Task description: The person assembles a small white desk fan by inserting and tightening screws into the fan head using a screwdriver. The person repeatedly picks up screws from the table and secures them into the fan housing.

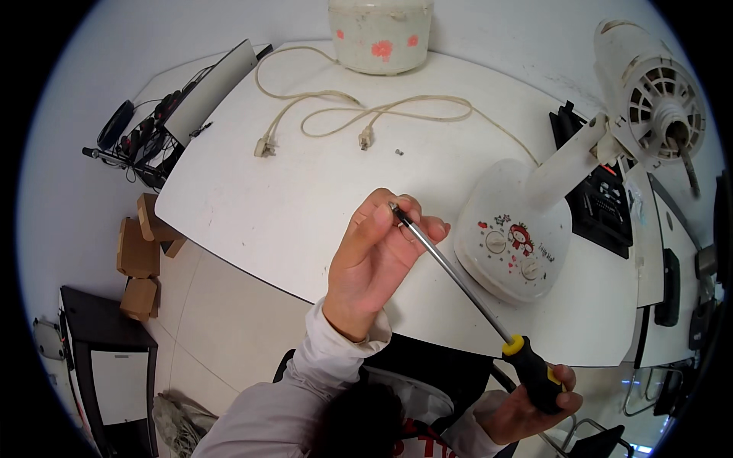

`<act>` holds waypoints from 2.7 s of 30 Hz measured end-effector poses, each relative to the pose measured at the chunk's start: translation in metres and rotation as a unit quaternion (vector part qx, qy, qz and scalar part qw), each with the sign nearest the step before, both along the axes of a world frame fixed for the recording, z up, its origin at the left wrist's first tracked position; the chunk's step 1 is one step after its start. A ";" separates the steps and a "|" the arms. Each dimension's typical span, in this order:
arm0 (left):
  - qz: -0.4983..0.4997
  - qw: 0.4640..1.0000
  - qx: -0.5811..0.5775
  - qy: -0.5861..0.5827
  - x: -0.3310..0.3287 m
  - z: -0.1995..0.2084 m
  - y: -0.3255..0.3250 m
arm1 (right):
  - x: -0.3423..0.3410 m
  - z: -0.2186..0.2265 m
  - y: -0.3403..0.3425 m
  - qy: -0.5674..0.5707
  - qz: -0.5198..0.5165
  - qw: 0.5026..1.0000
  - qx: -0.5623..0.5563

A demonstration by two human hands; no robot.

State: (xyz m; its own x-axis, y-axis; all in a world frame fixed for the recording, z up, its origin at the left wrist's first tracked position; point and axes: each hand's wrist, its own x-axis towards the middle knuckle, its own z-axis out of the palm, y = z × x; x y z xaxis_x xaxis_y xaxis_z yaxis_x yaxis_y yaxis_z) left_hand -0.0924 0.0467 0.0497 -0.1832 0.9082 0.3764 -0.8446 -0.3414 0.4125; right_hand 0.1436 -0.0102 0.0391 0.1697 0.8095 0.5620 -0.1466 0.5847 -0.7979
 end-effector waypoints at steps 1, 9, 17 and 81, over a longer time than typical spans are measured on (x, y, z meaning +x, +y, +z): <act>-0.008 1.000 0.012 0.008 -0.001 0.000 0.000 | -0.001 0.001 0.000 0.009 -0.008 1.000 -0.003; 0.014 1.000 0.014 0.009 -0.006 -0.002 -0.001 | 0.000 0.002 0.000 -0.050 0.005 0.998 0.030; 0.025 1.000 0.003 0.001 -0.001 0.001 -0.001 | -0.002 0.004 0.002 -0.044 0.029 0.998 0.030; 0.228 0.892 0.099 0.377 0.115 0.074 0.174 | 0.064 0.067 0.059 -0.132 -0.451 0.853 0.227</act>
State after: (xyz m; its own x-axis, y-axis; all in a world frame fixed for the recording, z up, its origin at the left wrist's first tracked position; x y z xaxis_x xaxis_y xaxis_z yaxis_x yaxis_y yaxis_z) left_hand 0.0227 0.2206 0.1232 -0.1428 0.7068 0.6929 -0.1068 -0.7069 0.6992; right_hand 0.2072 0.0491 0.1059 0.4282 0.1051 0.8976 0.6764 0.6214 -0.3954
